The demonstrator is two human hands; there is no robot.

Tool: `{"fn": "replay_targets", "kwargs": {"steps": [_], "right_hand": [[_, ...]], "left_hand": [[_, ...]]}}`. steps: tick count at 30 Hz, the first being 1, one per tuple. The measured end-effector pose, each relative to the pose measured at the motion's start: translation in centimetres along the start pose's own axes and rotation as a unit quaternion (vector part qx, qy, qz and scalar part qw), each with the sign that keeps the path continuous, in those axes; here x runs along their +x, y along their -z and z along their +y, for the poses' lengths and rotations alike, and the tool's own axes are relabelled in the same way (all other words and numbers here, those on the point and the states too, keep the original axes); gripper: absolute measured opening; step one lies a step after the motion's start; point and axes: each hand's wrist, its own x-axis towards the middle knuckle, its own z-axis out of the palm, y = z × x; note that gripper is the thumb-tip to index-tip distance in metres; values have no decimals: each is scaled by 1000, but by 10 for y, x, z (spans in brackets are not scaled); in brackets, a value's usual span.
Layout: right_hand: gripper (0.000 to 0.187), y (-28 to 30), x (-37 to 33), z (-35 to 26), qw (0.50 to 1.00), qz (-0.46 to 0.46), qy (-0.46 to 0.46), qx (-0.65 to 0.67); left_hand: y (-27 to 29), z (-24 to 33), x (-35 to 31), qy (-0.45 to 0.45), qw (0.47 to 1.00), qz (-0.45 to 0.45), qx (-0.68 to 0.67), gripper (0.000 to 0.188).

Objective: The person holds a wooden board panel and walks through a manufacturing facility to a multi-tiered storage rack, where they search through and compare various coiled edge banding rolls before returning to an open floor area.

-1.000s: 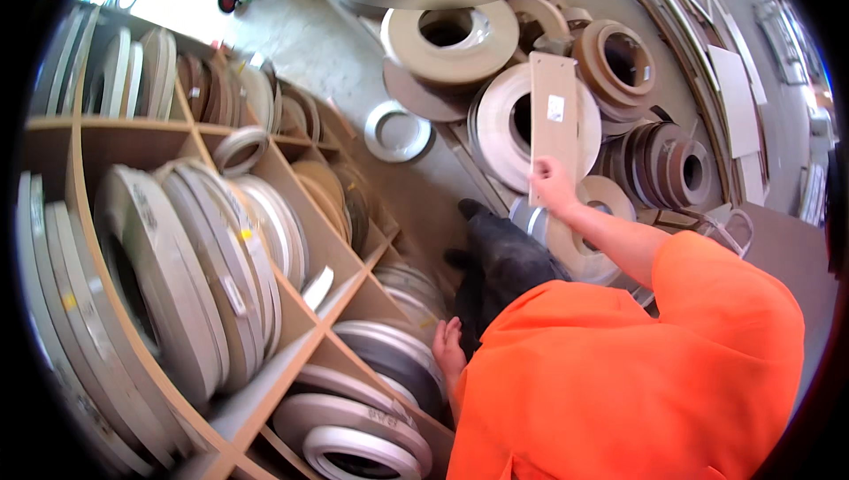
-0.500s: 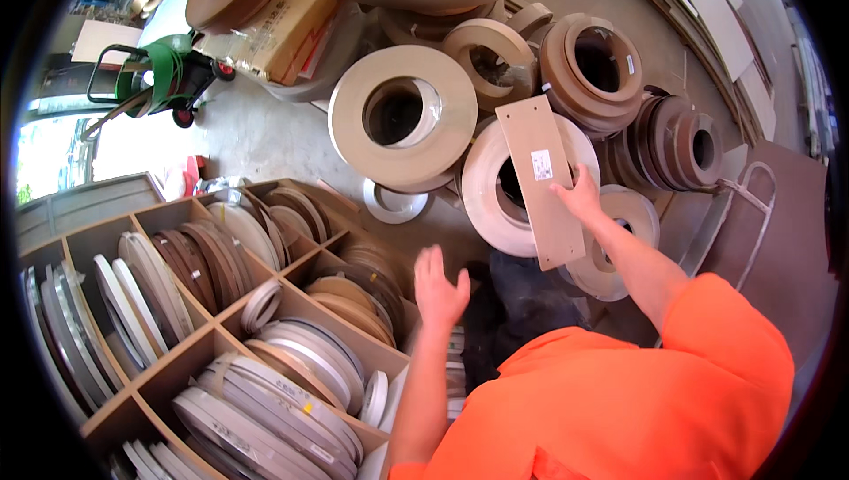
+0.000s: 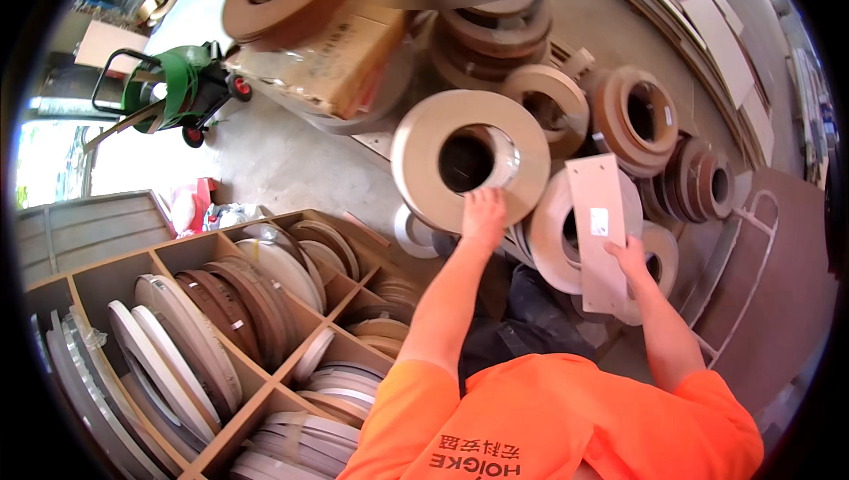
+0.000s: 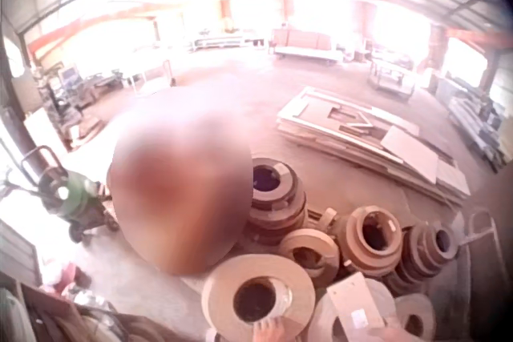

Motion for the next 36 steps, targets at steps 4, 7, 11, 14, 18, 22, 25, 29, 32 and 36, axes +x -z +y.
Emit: {"fn": "replay_targets", "kwargs": {"steps": [4, 7, 11, 14, 18, 22, 25, 29, 32, 36], "right_hand": [[31, 14, -49, -15, 998, 54, 27, 24], [28, 22, -83, -49, 989, 33, 12, 143], [32, 17, -98, -117, 960, -12, 70, 270], [36, 4, -108, -175, 938, -58, 152, 305], [42, -32, -100, -274, 909, -143, 191, 341], [46, -108, -136, -413, 871, -263, 227, 347], [41, -178, -156, -499, 851, -350, 249, 302], [40, -262, -172, -589, 837, -399, 264, 265], [44, -315, -173, -642, 839, -422, 246, 242], [45, -373, -182, -710, 839, -425, 206, 270]], "left_hand": [[49, -19, -5, -75, 987, -15, -144, 72], [105, -29, -19, -47, 968, 16, -247, 67], [194, -52, -50, 79, 891, -55, -444, 79], [257, -77, -75, 265, 705, -84, -653, 78], [265, -131, -104, 262, 517, 109, -808, 73], [289, -187, -111, 229, 487, 212, -816, 72], [300, -244, -98, 194, 492, 270, -805, 72], [318, -336, -73, 159, 502, 313, -790, 78], [326, -391, -58, 171, 485, 323, -795, 89], [348, -462, -35, 113, 471, 347, -803, 93]]}}
